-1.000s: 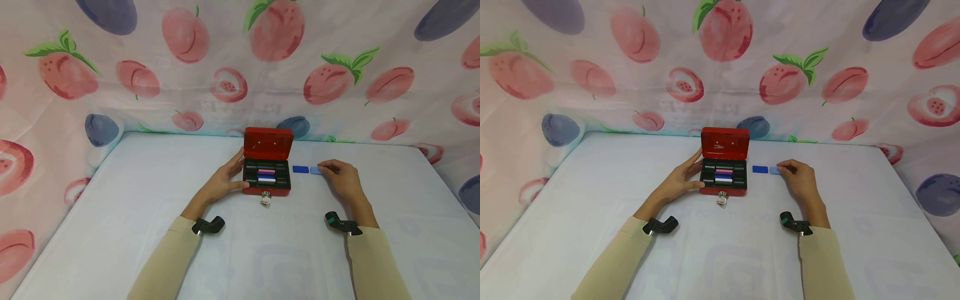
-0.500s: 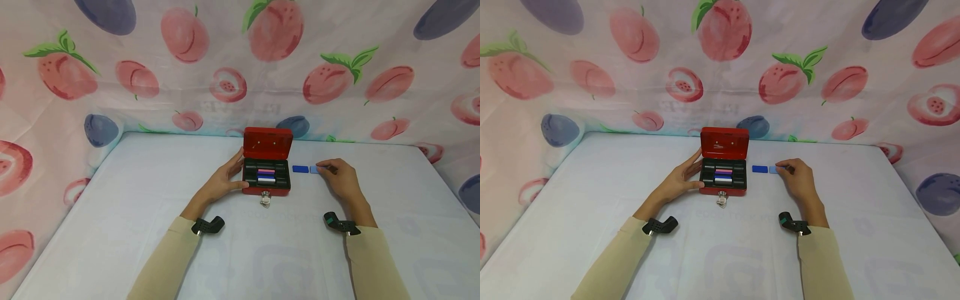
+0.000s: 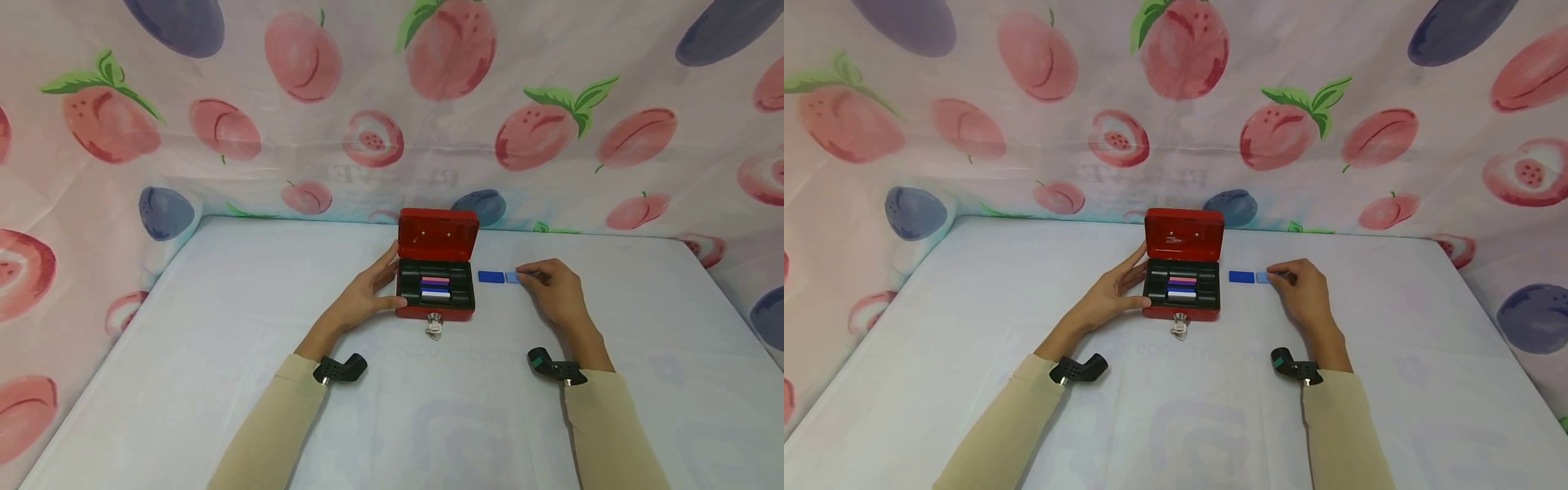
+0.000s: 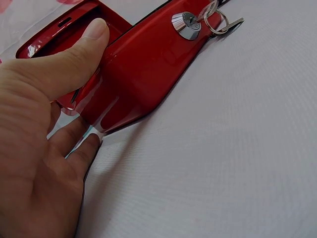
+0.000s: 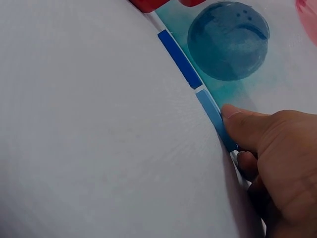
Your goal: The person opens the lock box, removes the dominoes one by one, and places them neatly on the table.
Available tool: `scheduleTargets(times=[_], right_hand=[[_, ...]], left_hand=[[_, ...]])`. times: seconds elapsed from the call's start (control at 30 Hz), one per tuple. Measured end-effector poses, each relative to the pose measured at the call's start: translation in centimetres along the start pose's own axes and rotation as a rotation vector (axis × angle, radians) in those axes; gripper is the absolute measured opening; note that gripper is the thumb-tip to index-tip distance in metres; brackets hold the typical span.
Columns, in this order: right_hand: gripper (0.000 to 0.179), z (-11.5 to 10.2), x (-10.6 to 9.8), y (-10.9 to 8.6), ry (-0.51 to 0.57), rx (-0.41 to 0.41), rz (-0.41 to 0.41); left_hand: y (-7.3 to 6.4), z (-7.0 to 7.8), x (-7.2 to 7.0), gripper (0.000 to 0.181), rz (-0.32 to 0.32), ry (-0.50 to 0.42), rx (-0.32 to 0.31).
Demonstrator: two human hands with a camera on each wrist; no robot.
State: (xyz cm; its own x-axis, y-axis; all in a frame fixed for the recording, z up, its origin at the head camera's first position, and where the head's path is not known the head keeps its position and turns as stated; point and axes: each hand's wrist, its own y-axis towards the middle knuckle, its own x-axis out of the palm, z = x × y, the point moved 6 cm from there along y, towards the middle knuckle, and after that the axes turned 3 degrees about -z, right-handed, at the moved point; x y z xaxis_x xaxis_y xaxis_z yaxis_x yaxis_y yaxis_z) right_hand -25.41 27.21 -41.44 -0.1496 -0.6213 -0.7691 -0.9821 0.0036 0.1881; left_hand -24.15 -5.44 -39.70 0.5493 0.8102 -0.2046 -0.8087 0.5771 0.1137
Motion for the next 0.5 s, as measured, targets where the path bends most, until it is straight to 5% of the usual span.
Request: scheduleTargets(times=[0.5], right_hand=[[0.020, 0.01, 0.19, 0.07, -0.012, -0.010, 0.007]], left_hand=[[-0.06, -0.02, 0.02, 0.093, -0.003, 0.006, 0.000]])
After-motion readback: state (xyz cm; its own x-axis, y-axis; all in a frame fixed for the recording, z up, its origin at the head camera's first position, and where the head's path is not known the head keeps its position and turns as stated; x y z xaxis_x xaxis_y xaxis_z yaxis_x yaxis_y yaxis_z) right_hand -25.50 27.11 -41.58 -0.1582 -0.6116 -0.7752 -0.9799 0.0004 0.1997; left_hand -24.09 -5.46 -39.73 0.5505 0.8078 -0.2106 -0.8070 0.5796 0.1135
